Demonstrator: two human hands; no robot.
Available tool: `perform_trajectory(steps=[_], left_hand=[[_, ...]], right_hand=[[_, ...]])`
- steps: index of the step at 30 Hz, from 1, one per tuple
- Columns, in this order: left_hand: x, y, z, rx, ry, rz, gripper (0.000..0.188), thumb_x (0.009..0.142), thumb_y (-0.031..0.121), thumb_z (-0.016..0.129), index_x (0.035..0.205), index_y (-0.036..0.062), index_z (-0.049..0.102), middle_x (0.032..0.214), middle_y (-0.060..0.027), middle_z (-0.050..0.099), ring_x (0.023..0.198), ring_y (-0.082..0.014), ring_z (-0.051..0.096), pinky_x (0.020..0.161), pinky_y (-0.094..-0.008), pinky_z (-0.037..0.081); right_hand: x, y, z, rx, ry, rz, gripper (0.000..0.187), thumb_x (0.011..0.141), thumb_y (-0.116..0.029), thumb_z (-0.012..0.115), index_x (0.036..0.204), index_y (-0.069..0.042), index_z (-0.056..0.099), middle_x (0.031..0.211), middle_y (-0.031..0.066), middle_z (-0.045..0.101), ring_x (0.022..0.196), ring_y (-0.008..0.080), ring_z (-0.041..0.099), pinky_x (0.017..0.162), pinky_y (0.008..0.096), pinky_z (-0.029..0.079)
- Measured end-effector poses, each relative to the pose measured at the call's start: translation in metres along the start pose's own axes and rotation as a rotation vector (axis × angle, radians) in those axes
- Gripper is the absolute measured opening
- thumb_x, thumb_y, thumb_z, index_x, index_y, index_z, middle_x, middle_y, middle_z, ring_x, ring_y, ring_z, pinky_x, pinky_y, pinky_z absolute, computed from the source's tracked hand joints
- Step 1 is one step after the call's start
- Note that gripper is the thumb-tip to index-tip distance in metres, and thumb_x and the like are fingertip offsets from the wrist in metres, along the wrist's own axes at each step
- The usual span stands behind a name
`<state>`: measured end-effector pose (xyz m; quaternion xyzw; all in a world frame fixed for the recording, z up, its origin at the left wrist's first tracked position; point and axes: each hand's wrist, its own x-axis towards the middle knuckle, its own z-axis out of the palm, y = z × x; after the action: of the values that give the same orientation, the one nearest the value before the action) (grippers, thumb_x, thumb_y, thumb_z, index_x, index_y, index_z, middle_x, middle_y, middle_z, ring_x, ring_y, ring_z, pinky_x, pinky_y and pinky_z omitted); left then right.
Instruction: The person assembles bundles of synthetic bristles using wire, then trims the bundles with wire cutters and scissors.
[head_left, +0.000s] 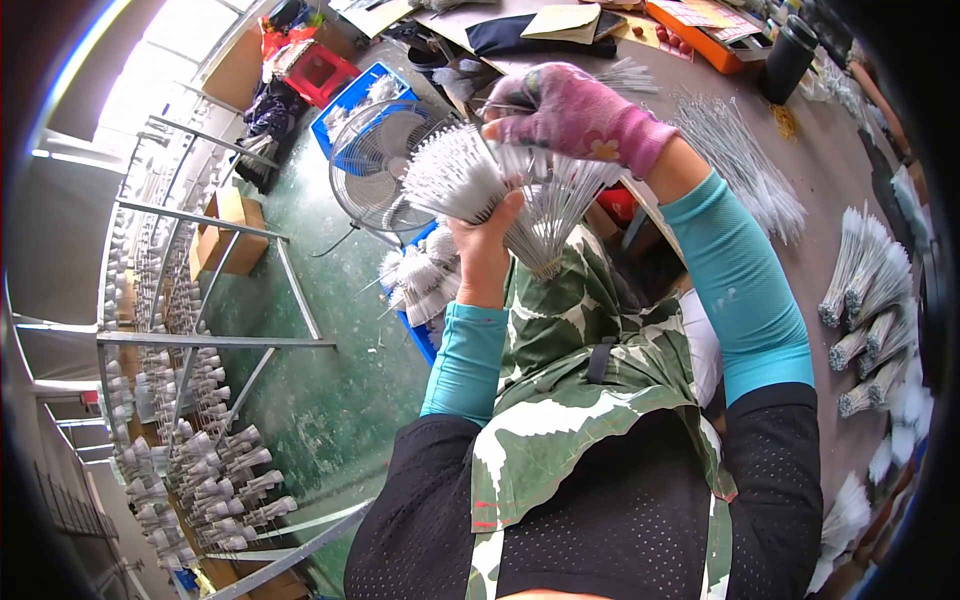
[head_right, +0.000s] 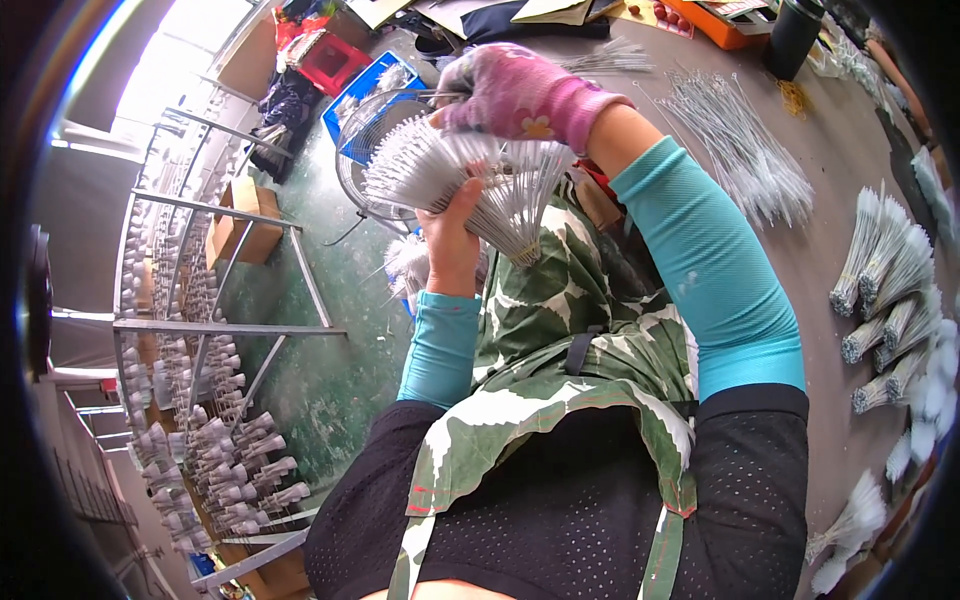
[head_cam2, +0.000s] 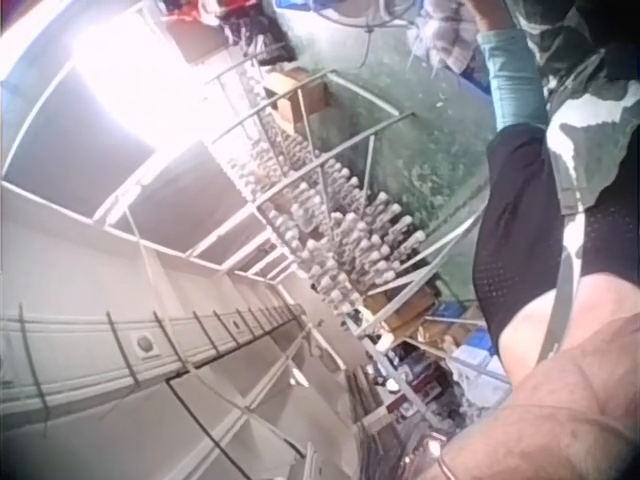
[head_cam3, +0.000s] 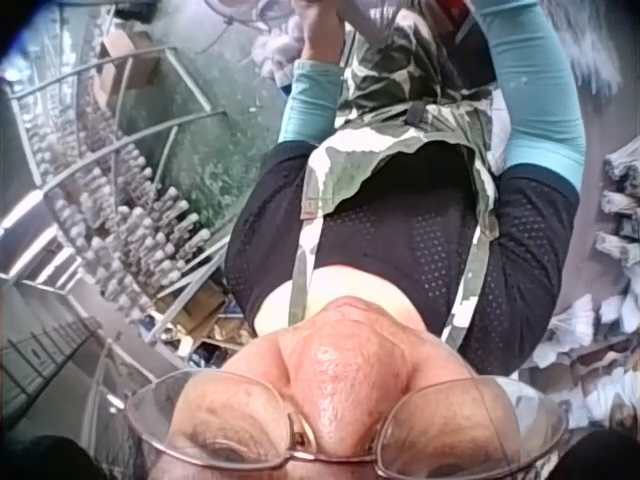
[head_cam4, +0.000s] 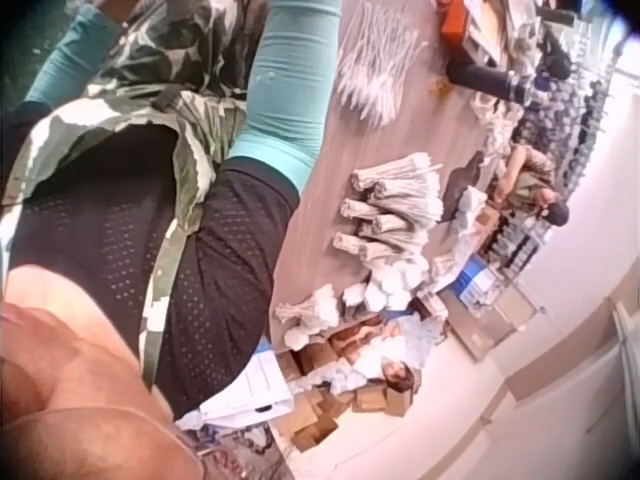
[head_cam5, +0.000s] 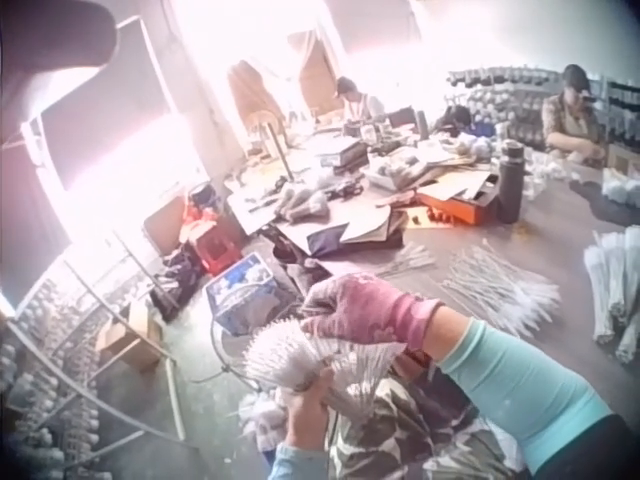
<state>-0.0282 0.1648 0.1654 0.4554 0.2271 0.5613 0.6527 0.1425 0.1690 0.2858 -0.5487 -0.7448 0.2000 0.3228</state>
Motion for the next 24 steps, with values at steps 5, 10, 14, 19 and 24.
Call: perform_trajectory(steps=[5,10,14,19,24], left_hand=[[0.003,-0.005,-0.016,-0.062,-0.017,0.013,0.031,0.073,0.003,0.074,0.102,0.0016,0.062,0.096,-0.0078,0.065,0.094,-0.0179,0.061,0.085,-0.0303,0.046],[-0.003,-0.005,-0.012,-0.215,0.077,-0.026,0.041,0.073,0.0,0.074,0.109,0.0002,0.055,0.101,-0.0087,0.06,0.096,-0.0236,0.059,0.098,-0.0399,0.045],[0.0,-0.014,-0.03,-0.175,0.004,-0.004,0.046,0.073,0.0,0.073,0.114,0.0003,0.053,0.101,-0.0087,0.06,0.096,-0.0243,0.059,0.098,-0.0407,0.046],[-0.001,-0.011,-0.025,-0.161,0.015,-0.043,0.04,0.072,0.0,0.076,0.109,0.0029,0.06,0.099,-0.0061,0.064,0.094,-0.0168,0.061,0.086,-0.0309,0.047],[0.001,-0.014,-0.027,-0.149,0.055,-0.037,0.04,0.074,-0.002,0.073,0.111,0.0029,0.058,0.098,-0.0066,0.063,0.093,-0.021,0.062,0.088,-0.0352,0.049]], right_hand=[[-0.005,0.008,0.004,0.063,0.096,-0.026,0.022,0.085,-0.016,0.066,0.103,-0.003,0.066,0.09,0.0119,0.068,0.081,0.0131,0.063,0.078,0.0288,0.05],[-0.011,0.009,0.007,0.063,0.152,-0.028,0.019,0.085,-0.012,0.065,0.101,-0.002,0.066,0.084,0.0098,0.067,0.077,0.0097,0.058,0.075,0.0271,0.048],[-0.014,0.013,0.007,0.105,0.173,-0.036,0.018,0.086,-0.012,0.064,0.1,-0.001,0.065,0.083,0.0078,0.067,0.076,0.0082,0.056,0.074,0.0258,0.047],[-0.015,0.01,0.007,0.412,0.113,-0.149,0.023,0.087,-0.003,0.06,0.11,-0.001,0.063,0.095,0.0053,0.067,0.088,0.0071,0.057,0.083,0.0241,0.047],[-0.012,0.016,0.007,0.259,0.098,-0.139,0.027,0.088,-0.002,0.059,0.115,-0.001,0.061,0.102,0.0055,0.066,0.094,0.008,0.058,0.088,0.024,0.047]])
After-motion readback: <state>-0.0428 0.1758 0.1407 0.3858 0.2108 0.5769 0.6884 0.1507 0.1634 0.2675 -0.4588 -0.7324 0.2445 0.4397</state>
